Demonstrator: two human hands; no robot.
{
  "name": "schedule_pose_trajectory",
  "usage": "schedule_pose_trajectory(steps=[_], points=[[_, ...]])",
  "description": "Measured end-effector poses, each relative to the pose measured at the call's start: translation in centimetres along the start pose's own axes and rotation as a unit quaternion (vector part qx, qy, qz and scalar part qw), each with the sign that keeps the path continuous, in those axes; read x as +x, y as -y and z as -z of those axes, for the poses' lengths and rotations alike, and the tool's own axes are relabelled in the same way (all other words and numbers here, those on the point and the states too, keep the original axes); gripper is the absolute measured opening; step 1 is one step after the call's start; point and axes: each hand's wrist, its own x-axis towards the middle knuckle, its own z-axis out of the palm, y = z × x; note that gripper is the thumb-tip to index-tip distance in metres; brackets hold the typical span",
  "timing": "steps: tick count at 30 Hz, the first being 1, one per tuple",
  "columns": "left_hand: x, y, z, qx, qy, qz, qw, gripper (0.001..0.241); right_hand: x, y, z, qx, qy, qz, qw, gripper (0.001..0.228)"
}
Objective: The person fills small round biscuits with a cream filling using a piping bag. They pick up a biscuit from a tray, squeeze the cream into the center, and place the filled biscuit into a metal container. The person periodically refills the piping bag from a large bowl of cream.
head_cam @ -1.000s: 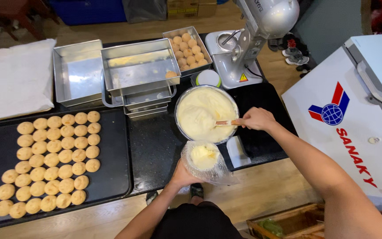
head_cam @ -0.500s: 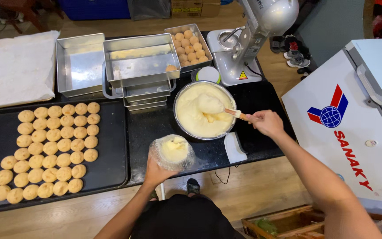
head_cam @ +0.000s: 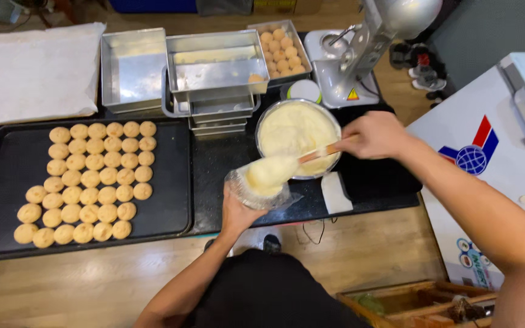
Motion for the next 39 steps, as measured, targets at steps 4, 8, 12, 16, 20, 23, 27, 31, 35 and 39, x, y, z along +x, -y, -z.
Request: schedule_pose_trajectory(steps=[4,8,12,16,20,23,27,31,35,39], points=[[-0.8,-1.6,0.4,0.015,0.009,0.001,1.0,0.082,0.3,8.3,1.1,-0.098,-0.012,0.135,0.986,0.045],[-1.2,-3.0,1.2,-0.002,0.021,0.072,0.997,0.093,-0.6,9.8,3.3,-0.147,-0.107,0.265,0.947,0.03],[-1.1,-4.0,0.9,-0.113,0.027,0.123,0.986,0.086,-2.1,11.8,2.2,-0.204,-0.145,0.308,0.918,0.016],[-0.6,-3.2,0.5,-0.225,0.053,0.194,0.953,0.083,-3.7,10.5,2.6,-0.246,-0.225,0.358,0.872,0.026],[-1.0,-1.0,0.1,-0.151,0.08,0.233,0.957,0.081,-4.1,5.2,7.3,-0.26,-0.191,0.358,0.876,0.02],[-1.5,1.5,-0.8,-0.125,0.074,0.187,0.972,0.081,-4.5,2.6,9.1,-0.245,-0.195,0.282,0.907,0.027],[-1.7,4.5,-1.5,-0.143,0.087,0.055,0.984,0.078,-4.2,-0.1,5.4,-0.241,-0.215,0.135,0.937,0.027],[-1.9,4.2,-2.6,-0.154,0.077,0.065,0.983,0.086,-0.6,-2.3,-2.6,-0.211,-0.097,-0.057,0.971,0.041],[-1.4,3.7,-2.7,-0.14,0.099,0.084,0.982,0.09,2.4,-4.3,-8.4,-0.138,0.027,-0.189,0.972,0.027],[-1.9,3.8,-2.9,-0.073,0.11,0.087,0.987,0.085,3.6,-5.3,-10.3,-0.037,0.074,-0.275,0.958,0.051]])
